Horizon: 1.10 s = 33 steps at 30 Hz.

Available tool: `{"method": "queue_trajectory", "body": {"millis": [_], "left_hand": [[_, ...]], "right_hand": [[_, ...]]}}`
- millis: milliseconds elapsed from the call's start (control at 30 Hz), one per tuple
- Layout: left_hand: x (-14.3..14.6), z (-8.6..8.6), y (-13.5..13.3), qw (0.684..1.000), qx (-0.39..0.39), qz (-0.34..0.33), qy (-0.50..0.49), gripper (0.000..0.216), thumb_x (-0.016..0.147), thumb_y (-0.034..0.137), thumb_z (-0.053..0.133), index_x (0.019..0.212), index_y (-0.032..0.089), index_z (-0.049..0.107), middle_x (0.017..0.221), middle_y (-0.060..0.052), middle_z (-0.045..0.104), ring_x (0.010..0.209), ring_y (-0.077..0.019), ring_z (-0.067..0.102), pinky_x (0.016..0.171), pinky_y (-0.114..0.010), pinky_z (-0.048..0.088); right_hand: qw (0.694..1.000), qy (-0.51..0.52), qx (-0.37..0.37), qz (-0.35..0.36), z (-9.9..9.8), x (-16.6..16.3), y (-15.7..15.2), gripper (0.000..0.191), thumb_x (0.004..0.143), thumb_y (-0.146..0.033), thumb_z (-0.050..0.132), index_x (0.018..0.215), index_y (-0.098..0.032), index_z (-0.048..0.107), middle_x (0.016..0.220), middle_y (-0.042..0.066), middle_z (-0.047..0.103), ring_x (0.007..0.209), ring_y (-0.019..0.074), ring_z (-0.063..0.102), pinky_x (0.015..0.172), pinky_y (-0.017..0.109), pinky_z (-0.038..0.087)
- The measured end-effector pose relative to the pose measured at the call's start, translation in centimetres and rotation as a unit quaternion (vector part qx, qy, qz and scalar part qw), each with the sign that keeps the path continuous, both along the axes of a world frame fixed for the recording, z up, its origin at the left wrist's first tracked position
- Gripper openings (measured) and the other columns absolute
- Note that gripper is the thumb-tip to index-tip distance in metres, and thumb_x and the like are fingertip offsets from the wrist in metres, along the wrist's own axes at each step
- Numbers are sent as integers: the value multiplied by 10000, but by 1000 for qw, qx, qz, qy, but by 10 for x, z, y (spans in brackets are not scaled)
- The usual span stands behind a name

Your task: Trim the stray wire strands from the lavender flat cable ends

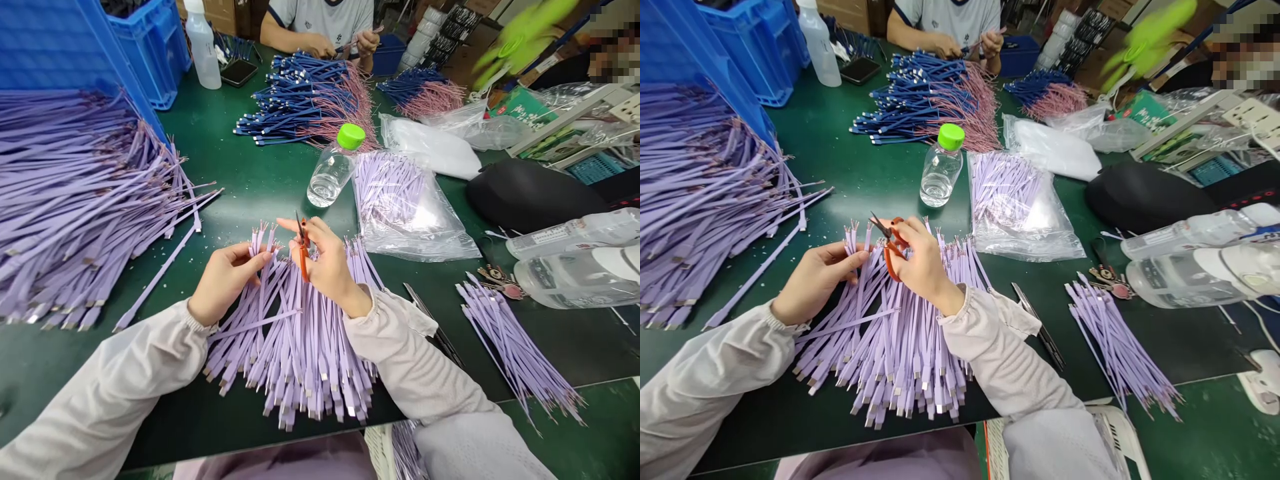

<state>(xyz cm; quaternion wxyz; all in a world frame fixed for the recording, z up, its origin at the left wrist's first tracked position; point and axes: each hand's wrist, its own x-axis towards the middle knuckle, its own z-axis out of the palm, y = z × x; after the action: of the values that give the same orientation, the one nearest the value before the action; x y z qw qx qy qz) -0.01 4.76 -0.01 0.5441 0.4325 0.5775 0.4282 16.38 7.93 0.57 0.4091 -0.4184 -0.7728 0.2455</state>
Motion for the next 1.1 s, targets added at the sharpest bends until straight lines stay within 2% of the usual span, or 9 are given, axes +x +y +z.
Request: {"method": "queue_trajectory", "body": {"millis": [200, 433, 600, 667, 800, 967, 1100], "left_hand": [[2, 1, 0, 1000, -1, 6, 8, 282, 620, 411, 736, 757, 167, 703, 737, -9, 645, 482, -92, 483, 494, -236, 438], [1, -1, 0, 1000, -8, 5, 6, 335, 619, 456, 731, 777, 161, 716, 778, -27, 659, 505, -96, 486, 501, -233, 444], [-1, -3, 1, 1000, -11, -7, 10, 325, 674, 481, 670, 752, 168, 709, 1016, -64, 666, 544, -103, 524, 541, -257, 455], [-2, -3, 1, 999, 1, -7, 40, 277, 692, 452, 654, 692, 178, 696, 943, -52, 692, 489, -98, 493, 535, -269, 433], [-1, 1, 0, 994, 26, -6, 104, 235, 700, 408, 625, 585, 207, 667, 546, -8, 623, 523, -161, 495, 583, -289, 404], [0, 3, 0, 991, 41, -12, 129, 243, 695, 397, 609, 540, 220, 671, 501, -6, 593, 625, -198, 521, 693, -311, 396], [1, 3, 0, 988, 51, -7, 145, 212, 696, 383, 607, 707, 224, 746, 450, 24, 511, 569, -180, 476, 677, -300, 385]], "right_hand": [[1000, 9, 5, -4, -1, 0, 0, 273, 800, -90, 488, 997, -175, 657, 727, -5, 468, 670, 116, 473, 651, 265, 466], [1000, 10, 21, -14, -3, 1, 1, 231, 784, -74, 500, 871, -192, 679, 730, -2, 501, 657, 111, 491, 632, 259, 463], [999, 25, 18, -31, -3, 1, 1, 267, 794, -78, 496, 964, -192, 669, 764, 6, 521, 687, 121, 507, 661, 276, 468], [999, 23, 19, -29, -2, 1, 0, 285, 801, -88, 497, 1010, -195, 660, 769, 8, 520, 711, 128, 510, 679, 282, 472], [1000, -3, 17, -16, 1, 0, -1, 312, 812, -106, 496, 1065, -211, 645, 754, 2, 494, 697, 126, 490, 686, 282, 482], [1000, -2, 20, -13, 1, -1, -1, 227, 804, -108, 506, 948, -199, 656, 735, -2, 479, 668, 121, 481, 661, 272, 476], [1000, 9, 18, -22, 1, -1, -1, 195, 808, -108, 503, 911, -189, 647, 764, 7, 502, 685, 121, 501, 661, 267, 472]]}}
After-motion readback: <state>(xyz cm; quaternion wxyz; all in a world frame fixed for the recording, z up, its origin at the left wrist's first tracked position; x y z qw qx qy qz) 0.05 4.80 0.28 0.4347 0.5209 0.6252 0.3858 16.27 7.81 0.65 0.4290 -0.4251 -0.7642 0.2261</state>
